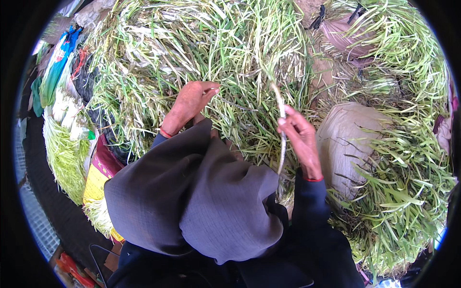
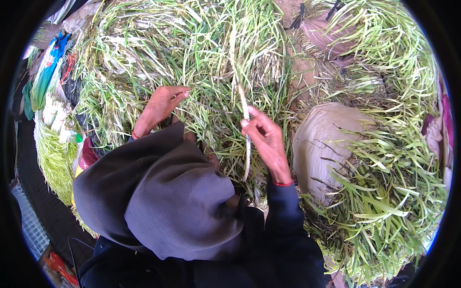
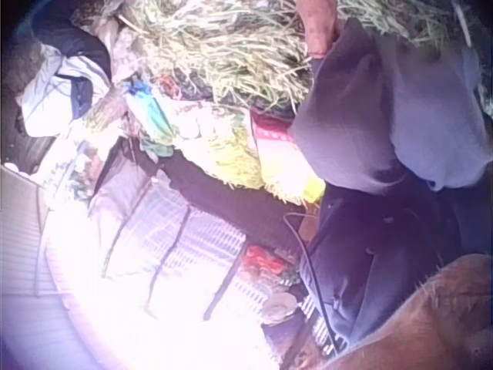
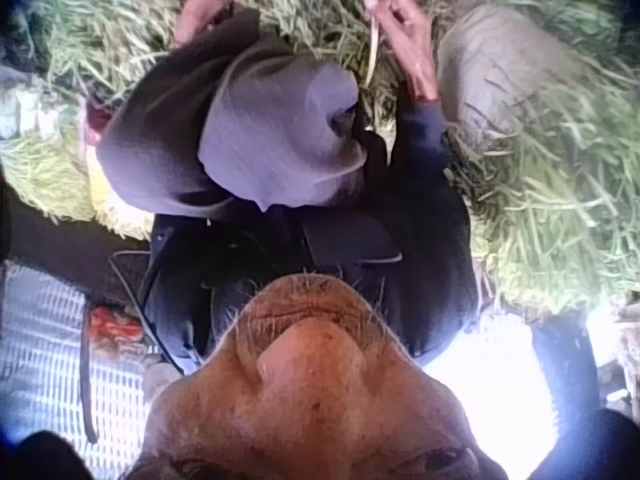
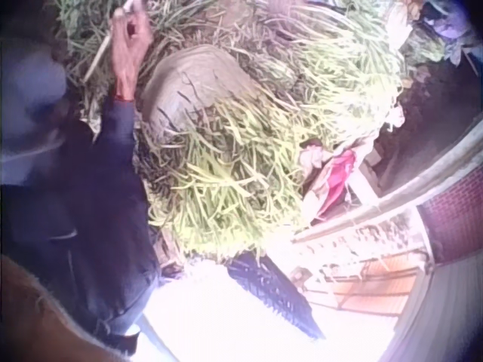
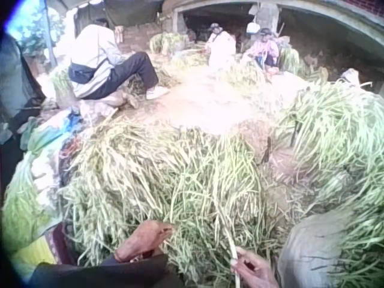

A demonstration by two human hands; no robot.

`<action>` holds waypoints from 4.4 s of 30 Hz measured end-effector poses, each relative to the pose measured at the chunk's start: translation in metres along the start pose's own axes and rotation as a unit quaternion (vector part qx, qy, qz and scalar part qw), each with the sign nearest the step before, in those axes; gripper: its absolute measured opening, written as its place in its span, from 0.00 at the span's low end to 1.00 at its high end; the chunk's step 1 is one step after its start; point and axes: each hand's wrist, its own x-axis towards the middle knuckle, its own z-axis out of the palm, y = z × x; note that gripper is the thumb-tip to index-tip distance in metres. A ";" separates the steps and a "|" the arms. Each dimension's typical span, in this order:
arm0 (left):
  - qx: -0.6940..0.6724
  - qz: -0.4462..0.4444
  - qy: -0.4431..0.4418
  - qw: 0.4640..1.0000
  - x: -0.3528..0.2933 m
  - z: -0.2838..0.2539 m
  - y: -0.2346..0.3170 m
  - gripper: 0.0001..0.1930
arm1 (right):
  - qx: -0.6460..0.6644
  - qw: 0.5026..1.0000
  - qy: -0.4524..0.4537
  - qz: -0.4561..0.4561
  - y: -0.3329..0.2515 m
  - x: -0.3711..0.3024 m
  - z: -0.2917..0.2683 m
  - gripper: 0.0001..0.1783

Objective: The person sits cross-legged and repeatedly picks up handfuls of long green grass, separates individual strands by hand, and places the sorted grass into a nearby sack. The person continues this process throughout the clip.

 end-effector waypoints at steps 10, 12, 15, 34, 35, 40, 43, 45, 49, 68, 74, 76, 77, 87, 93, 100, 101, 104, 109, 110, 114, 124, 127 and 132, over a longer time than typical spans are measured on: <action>-0.529 -0.169 -0.158 0.816 0.007 0.018 0.043 0.20 | -0.034 0.995 -0.071 -0.065 0.015 -0.029 0.034 0.21; -0.571 -0.166 -0.160 0.788 0.009 0.021 0.045 0.20 | -0.032 0.994 -0.081 -0.071 0.018 -0.030 0.037 0.22; -0.592 -0.160 -0.128 0.779 0.006 0.021 0.048 0.16 | -0.014 0.994 -0.100 -0.048 0.023 -0.032 0.038 0.22; -0.488 -0.111 -0.133 0.856 0.006 0.021 0.054 0.08 | 0.136 0.989 -0.057 0.002 0.016 0.019 0.057 0.16; -0.485 -0.106 -0.137 0.857 0.005 0.021 0.053 0.07 | 0.149 0.987 -0.052 0.016 0.018 0.018 0.057 0.16; -0.452 -0.126 -0.173 0.866 -0.001 0.020 0.055 0.06 | 0.148 0.989 0.012 0.023 0.022 0.012 0.054 0.16; -0.438 -0.125 -0.216 0.864 -0.005 0.017 0.059 0.08 | 0.112 0.992 0.044 -0.026 0.020 0.006 0.054 0.16; -0.407 -0.147 -0.260 0.863 -0.009 0.015 0.059 0.10 | 0.095 0.992 0.069 -0.045 0.018 0.003 0.055 0.16; -0.309 -0.133 -0.204 0.919 -0.011 0.004 0.056 0.10 | 0.065 0.990 0.108 -0.066 0.013 -0.001 0.056 0.14; -0.572 -0.194 -0.153 0.782 0.002 0.016 0.060 0.10 | -0.225 0.905 0.174 -0.317 0.002 -0.004 0.067 0.09; -0.614 -0.213 -0.131 0.748 0.004 0.020 0.040 0.11 | -0.265 0.885 0.092 -0.370 0.001 -0.015 0.054 0.11; -0.610 -0.208 -0.125 0.754 0.003 0.024 0.033 0.11 | -0.289 0.886 0.062 -0.358 0.003 -0.024 0.045 0.11; -0.615 -0.214 -0.114 0.750 0.004 0.027 0.030 0.11 | -0.292 0.887 0.042 -0.354 0.005 -0.029 0.041 0.11; -0.618 -0.236 -0.027 0.750 0.014 0.013 -0.017 0.12 | -0.420 0.884 -0.063 -0.197 0.060 -0.129 -0.010 0.14; -0.652 -0.219 -0.019 0.726 0.015 0.016 -0.022 0.11 | -0.479 0.865 -0.055 -0.140 0.118 -0.181 -0.047 0.10; -0.625 -0.239 -0.004 0.743 0.013 -0.009 -0.026 0.13 | -0.620 0.757 -0.198 0.063 0.131 -0.214 -0.072 0.09; -0.613 -0.238 -0.014 0.753 0.012 -0.007 -0.020 0.13 | -0.629 0.750 -0.187 0.084 0.126 -0.204 -0.068 0.09; -0.611 -0.166 -0.082 0.770 0.012 -0.004 0.001 0.13 | -0.604 0.793 -0.050 -0.053 0.098 -0.158 -0.049 0.10; -0.560 -0.159 -0.093 0.808 0.009 -0.002 0.034 0.16 | -0.419 0.876 0.072 -0.229 0.048 -0.069 -0.005 0.13; -0.557 -0.146 -0.109 0.810 0.010 -0.002 0.037 0.16 | -0.359 0.900 0.062 -0.241 0.042 -0.053 0.005 0.12; -0.575 -0.164 -0.116 0.793 0.008 0.000 0.047 0.17 | -0.081 0.983 -0.087 -0.142 0.030 -0.011 0.040 0.16; -0.571 -0.160 -0.095 0.800 0.006 0.010 0.053 0.19 | 0.287 0.944 -0.097 0.131 0.029 0.012 0.080 0.19; -0.491 -0.142 -0.130 0.849 -0.001 0.017 0.055 0.18 | 0.261 0.960 -0.045 0.095 0.028 0.009 0.081 0.15; -0.471 -0.130 -0.161 0.857 -0.009 0.015 0.054 0.17 | 0.316 0.942 0.054 0.095 0.030 0.010 0.081 0.13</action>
